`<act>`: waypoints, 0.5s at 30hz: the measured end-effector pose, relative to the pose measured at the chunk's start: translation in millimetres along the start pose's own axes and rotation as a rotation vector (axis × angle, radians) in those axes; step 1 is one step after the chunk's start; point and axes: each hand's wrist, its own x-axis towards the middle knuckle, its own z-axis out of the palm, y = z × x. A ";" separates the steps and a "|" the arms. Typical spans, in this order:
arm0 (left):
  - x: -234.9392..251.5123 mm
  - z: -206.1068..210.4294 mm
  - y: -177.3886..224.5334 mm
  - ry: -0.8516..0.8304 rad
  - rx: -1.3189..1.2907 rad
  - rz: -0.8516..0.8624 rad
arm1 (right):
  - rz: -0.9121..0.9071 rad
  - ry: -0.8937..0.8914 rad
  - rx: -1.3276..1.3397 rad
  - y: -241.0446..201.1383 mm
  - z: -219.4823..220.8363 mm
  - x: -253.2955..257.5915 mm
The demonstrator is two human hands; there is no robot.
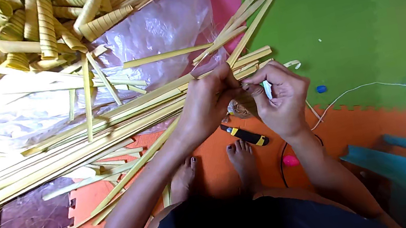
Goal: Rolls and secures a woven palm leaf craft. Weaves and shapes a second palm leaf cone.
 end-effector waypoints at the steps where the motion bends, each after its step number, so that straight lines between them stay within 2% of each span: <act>1: 1.7 0.9 -8.5 -0.026 -0.037 -0.041 | 0.036 -0.066 0.036 7.8 -2.9 0.2; 4: -5.1 0.9 -46.9 -0.080 -0.148 -0.095 | 0.180 -0.249 0.162 47.5 -8.4 -10.4; 8: -25.2 -15.4 -76.6 -0.026 -0.384 -0.296 | 0.375 -0.447 -0.176 97.3 2.1 -42.0; 11: -40.5 -21.0 -84.8 0.057 -0.543 -0.370 | 0.387 -0.537 -0.269 119.4 18.8 -59.7; 15: -48.0 -23.1 -89.9 0.058 -0.628 -0.330 | 0.387 -0.571 -0.320 127.6 34.0 -71.8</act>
